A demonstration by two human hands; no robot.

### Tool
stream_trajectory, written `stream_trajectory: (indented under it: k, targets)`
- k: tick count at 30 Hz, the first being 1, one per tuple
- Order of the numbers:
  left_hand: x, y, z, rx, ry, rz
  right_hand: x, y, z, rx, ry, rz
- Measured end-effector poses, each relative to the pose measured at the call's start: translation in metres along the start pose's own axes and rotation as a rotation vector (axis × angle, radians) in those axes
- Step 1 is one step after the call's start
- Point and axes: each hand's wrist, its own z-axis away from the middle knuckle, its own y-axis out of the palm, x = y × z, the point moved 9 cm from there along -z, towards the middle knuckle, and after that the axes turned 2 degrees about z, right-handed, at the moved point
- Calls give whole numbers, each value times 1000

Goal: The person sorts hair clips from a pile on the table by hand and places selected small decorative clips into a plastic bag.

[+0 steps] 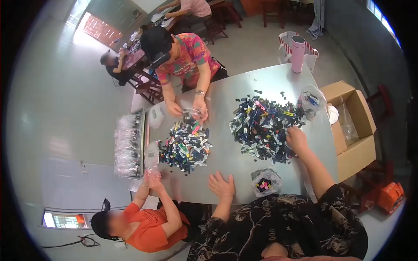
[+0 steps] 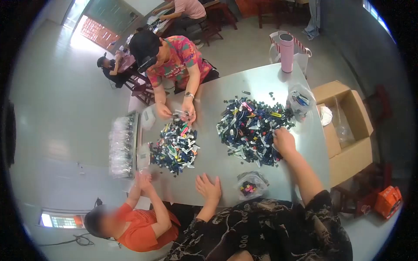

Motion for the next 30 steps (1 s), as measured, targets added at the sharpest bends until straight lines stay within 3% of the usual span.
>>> stream_trajectory:
  k: [10,14,18,22,27,29,30]
  targets:
    - [1,10,-5,71,5,19,12,16,16,59,30,-95]
    - [-1,2,-1,53,-10,18,24,-26,24,-45,-40,-108]
    - [2,8,-1,33,28,-29,25,-107,11,-425,-126,-143]
    - [-1,2,0,23,37,-45,26,-191,-22,-717,-193,68]
    - [2,7,-1,19,24,-58,12,-184,-24,-661,-172,124]
    - [-2,5,-2,34,24,-45,-20,-121,-25,-271,46,-54]
    - [-2,6,-3,36,19,-51,-24,-97,-15,-196,38,-54]
